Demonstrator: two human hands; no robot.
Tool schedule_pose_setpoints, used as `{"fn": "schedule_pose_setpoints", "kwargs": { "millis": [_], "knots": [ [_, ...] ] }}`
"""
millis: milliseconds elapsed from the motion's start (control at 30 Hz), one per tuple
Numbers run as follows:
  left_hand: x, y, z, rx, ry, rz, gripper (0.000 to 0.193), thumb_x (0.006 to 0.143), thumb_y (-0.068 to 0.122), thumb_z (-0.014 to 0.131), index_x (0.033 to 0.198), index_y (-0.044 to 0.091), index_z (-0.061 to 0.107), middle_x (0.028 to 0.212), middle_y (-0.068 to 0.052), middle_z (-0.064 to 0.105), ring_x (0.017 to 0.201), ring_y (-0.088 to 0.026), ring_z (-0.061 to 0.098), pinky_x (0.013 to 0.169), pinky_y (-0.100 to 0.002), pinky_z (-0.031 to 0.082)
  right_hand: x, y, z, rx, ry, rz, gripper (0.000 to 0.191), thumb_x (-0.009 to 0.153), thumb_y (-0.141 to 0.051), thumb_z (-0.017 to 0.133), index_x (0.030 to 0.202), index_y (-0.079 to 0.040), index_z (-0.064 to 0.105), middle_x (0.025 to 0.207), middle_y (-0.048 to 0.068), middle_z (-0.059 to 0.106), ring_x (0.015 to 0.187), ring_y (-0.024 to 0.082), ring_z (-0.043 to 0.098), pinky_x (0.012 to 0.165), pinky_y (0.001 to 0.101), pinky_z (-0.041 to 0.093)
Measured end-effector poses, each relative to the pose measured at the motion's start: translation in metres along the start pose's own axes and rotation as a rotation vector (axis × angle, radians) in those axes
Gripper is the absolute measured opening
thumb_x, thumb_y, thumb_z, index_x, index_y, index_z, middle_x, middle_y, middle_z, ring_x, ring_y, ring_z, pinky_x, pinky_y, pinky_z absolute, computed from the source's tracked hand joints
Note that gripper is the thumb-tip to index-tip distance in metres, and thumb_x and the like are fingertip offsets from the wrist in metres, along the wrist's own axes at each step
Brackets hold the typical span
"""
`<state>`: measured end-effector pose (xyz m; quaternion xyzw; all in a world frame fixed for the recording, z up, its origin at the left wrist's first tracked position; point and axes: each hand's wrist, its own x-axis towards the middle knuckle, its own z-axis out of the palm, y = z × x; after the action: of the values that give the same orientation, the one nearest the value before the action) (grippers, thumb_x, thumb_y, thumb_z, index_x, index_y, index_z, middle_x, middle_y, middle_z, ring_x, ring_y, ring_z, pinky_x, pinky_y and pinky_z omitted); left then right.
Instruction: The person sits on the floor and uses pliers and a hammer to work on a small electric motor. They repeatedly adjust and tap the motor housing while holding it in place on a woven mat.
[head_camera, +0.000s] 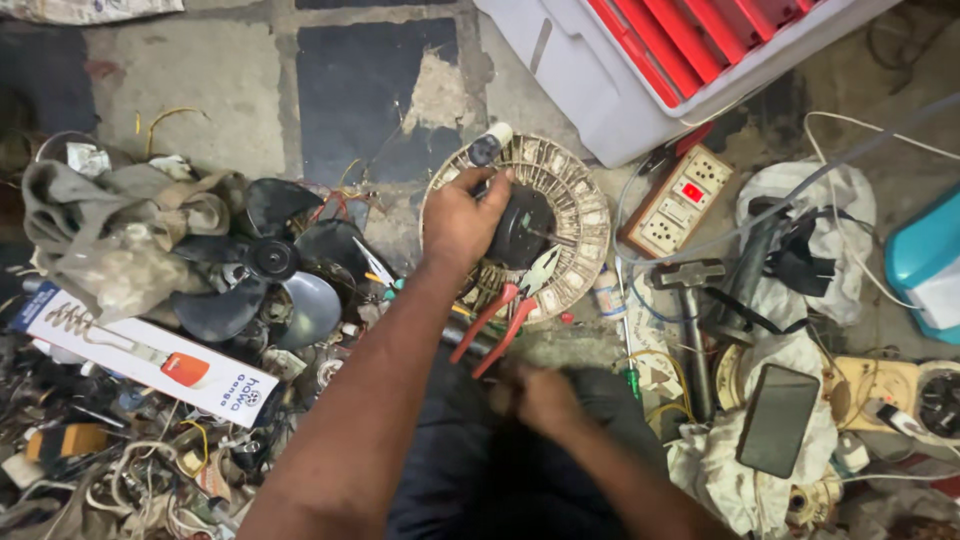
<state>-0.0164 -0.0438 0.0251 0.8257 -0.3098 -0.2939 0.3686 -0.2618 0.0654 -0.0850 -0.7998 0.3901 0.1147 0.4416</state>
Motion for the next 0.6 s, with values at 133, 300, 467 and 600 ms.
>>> {"fn": "schedule_pose_setpoints", "kwargs": {
  "millis": [133, 300, 467, 600],
  "knots": [
    [-0.012, -0.004, 0.0, 0.022, -0.027, 0.288, 0.048, 0.083, 0.05, 0.073, 0.11, 0.011, 0.078, 0.106, -0.015, 0.077, 0.096, -0.033, 0.075, 0.087, -0.042, 0.058, -0.015, 0.045, -0.067, 0.502, 0.506, 0.1, 0.029, 0.087, 0.001, 0.063, 0.111, -0.008, 0.075, 0.083, 0.008, 0.07, 0.072, 0.018, 0.065, 0.069, 0.0327, 0.056],
    [-0.009, -0.004, -0.003, 0.046, -0.093, 0.343, 0.049, 0.085, 0.051, 0.076, 0.111, 0.01, 0.077, 0.109, -0.016, 0.076, 0.099, -0.034, 0.073, 0.088, -0.042, 0.057, 0.001, 0.075, -0.117, 0.815, 0.614, 0.089, 0.019, 0.098, 0.0, 0.059, 0.114, -0.006, 0.068, 0.1, 0.002, 0.072, 0.086, 0.011, 0.067, 0.07, 0.0296, 0.054],
    [-0.007, 0.003, -0.004, 0.07, -0.121, 0.201, 0.05, 0.084, 0.053, 0.075, 0.113, 0.013, 0.077, 0.105, -0.016, 0.077, 0.098, -0.032, 0.074, 0.089, -0.041, 0.057, 0.01, 0.061, -0.101, 1.176, 0.562, 0.117, 0.017, 0.09, 0.003, 0.054, 0.102, -0.004, 0.064, 0.094, 0.013, 0.074, 0.079, 0.021, 0.071, 0.068, 0.0337, 0.058],
    [-0.008, 0.004, 0.003, 0.111, -0.074, 0.265, 0.05, 0.083, 0.053, 0.077, 0.112, 0.012, 0.077, 0.104, -0.016, 0.077, 0.097, -0.033, 0.073, 0.087, -0.042, 0.056, -0.015, 0.053, -0.07, 1.229, 0.552, 0.219, 0.018, 0.086, 0.002, 0.058, 0.101, -0.005, 0.064, 0.083, 0.01, 0.065, 0.065, 0.019, 0.059, 0.056, 0.0344, 0.049]
  ]
}}
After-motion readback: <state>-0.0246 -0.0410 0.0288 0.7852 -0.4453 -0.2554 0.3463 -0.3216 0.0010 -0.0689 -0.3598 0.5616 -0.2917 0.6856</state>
